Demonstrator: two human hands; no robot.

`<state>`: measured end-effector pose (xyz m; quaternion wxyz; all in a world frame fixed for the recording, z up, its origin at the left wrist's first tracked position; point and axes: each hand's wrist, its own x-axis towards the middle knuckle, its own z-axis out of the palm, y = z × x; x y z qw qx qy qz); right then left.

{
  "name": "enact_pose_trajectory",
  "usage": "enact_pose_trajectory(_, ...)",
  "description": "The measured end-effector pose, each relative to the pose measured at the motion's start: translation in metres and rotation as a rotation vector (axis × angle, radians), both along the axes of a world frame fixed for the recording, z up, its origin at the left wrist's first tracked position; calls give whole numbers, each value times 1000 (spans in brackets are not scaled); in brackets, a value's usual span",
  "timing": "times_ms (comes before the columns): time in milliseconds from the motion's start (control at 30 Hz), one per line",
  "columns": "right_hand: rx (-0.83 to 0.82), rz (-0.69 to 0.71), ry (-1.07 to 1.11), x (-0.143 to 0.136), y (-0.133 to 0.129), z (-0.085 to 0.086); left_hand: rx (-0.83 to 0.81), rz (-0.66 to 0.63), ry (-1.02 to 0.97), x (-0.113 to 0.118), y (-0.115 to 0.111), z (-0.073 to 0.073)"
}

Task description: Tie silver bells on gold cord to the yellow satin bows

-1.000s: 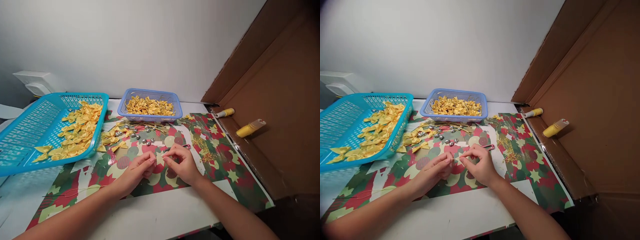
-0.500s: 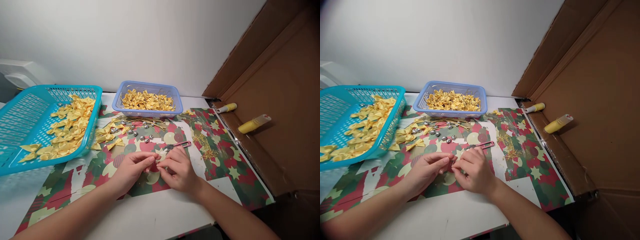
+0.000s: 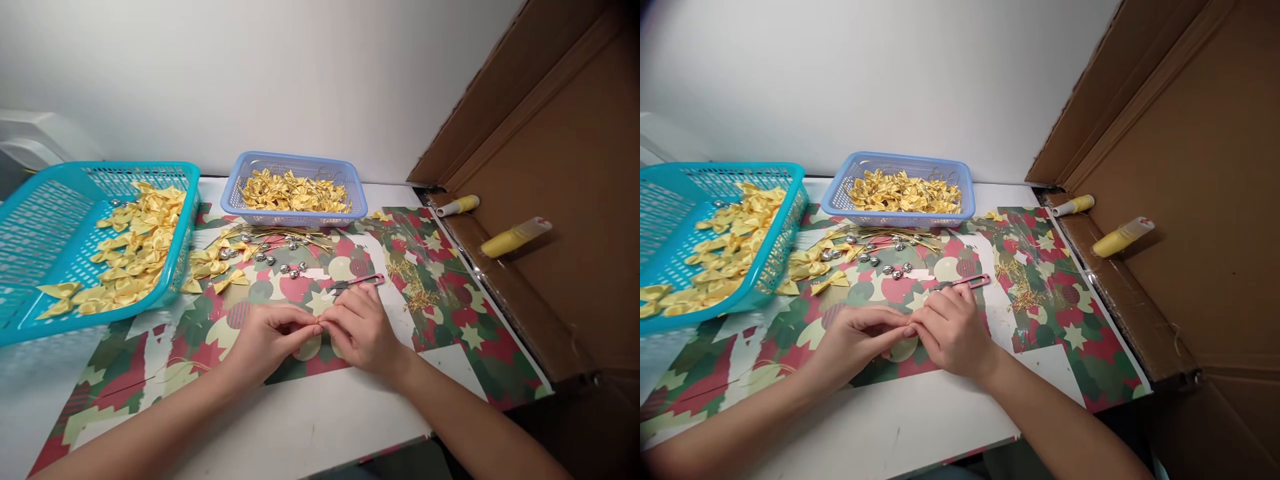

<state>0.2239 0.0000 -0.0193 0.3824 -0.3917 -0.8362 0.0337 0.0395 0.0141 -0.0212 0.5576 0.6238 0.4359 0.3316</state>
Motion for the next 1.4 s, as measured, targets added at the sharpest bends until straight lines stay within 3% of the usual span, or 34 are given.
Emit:
enact_pose_trajectory(100,-108,-10,91,-1,0,-1,34,-11,-8,0,-1,1)
enact_pose_trajectory(200,-333,-3,256,0,2,1,-57,-2,-57,-2,-1,4)
enact_pose_trajectory(300,-529,95,283,2,4,5,-146,-16,-106,-4,0,6)
enact_pose_trajectory(400,-621,180,254,4,5,8,-166,-35,-116,-6,1,7)
enact_pose_trajectory(667,-622,176,299,3,6,3,-183,-47,-136,-6,2,9)
enact_pose_trajectory(1000,-548,85,253,-2,4,2,-228,58,-56,-2,-1,7)
enact_pose_trajectory(1233,-534,55,242,-3,3,-1,-194,161,-188,0,-2,6)
enact_pose_trajectory(1400,-528,43,241,-3,3,0,-143,137,-70,0,-2,6)
